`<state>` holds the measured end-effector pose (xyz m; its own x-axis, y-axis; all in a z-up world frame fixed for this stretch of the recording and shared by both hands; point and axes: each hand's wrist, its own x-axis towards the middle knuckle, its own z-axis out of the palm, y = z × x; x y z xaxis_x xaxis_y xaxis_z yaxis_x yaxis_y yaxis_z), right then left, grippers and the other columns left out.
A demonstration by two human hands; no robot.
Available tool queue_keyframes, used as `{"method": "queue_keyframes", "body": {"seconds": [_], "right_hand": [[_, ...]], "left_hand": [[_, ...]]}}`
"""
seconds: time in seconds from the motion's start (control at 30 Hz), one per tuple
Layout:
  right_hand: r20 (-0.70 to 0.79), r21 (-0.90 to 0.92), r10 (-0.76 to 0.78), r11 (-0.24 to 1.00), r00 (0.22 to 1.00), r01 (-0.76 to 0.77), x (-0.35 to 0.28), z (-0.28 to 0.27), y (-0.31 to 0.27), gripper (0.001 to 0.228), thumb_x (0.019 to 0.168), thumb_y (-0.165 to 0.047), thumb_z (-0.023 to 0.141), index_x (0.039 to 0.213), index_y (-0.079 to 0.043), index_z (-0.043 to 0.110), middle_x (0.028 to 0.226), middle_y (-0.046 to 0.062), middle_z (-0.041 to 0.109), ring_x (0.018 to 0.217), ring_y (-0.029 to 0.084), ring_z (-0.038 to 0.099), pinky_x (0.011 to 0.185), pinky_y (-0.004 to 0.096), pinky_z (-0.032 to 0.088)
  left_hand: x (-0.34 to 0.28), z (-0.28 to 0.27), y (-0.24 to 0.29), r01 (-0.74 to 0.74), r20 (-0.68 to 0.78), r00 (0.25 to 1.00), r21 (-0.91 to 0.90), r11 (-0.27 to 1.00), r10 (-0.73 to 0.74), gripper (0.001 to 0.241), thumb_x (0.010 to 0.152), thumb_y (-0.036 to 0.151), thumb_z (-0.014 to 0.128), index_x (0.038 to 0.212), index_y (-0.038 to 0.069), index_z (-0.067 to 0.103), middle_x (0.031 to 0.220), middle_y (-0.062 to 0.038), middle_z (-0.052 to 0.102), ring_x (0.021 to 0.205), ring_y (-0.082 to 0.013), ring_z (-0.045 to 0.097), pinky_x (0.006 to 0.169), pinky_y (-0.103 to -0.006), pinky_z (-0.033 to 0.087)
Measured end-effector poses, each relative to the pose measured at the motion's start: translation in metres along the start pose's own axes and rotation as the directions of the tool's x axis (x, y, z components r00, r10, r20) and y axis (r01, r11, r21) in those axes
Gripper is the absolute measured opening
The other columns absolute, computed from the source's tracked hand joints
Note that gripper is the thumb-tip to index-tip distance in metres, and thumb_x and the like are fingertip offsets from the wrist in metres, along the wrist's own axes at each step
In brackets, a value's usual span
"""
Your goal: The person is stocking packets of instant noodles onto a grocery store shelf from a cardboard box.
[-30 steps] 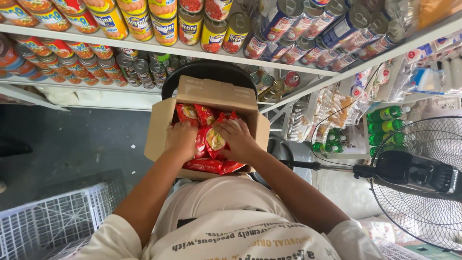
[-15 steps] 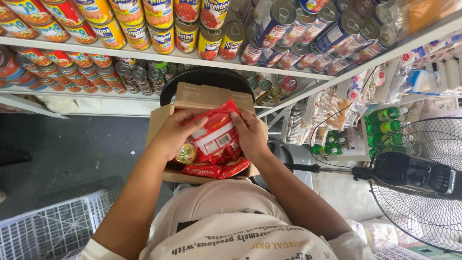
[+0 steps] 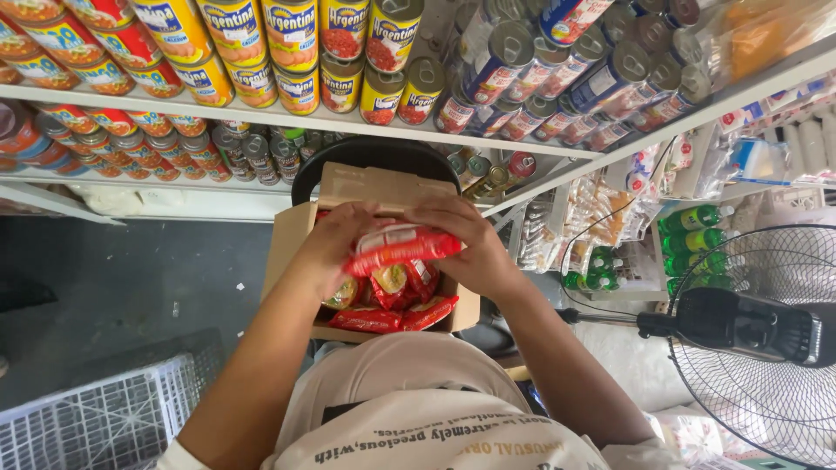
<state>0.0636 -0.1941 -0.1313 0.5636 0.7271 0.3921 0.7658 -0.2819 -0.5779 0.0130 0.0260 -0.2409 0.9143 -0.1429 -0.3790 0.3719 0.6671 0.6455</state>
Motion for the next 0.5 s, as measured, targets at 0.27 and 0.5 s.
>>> {"method": "queue_keyframes", "body": {"seconds": [0.27,0.5], "right_hand": [[-0.018,0.544,0.649,0.645,0.761,-0.537,-0.016,0.027,0.021,0.026,0.1,-0.021,0.069,0.116,-0.001,0.068,0.103,0.006,0.075,0.092,0.006,0.063,0.084,0.028,0.055],[0.036,0.926,0.756,0.22,0.654,-0.306,0.014,0.016,-0.007,0.031,0.101,-0.023,0.062,0.122,-0.001,0.066,0.108,0.005,0.074,0.098,0.01,0.069,0.087,0.029,0.056]], "left_hand": [[-0.022,0.03,0.013,-0.294,-0.082,0.941,0.275,0.915,0.327,0.046,0.105,0.048,0.05,0.123,0.009,0.066,0.117,0.003,0.07,0.101,-0.0031,0.066,0.086,-0.0215,0.051],[-0.048,0.068,0.037,-0.438,-0.146,0.843,0.371,0.818,0.518,0.032,0.103,0.03,0.063,0.094,0.001,0.074,0.083,0.003,0.068,0.077,-0.0018,0.055,0.07,-0.0201,0.046]]}}
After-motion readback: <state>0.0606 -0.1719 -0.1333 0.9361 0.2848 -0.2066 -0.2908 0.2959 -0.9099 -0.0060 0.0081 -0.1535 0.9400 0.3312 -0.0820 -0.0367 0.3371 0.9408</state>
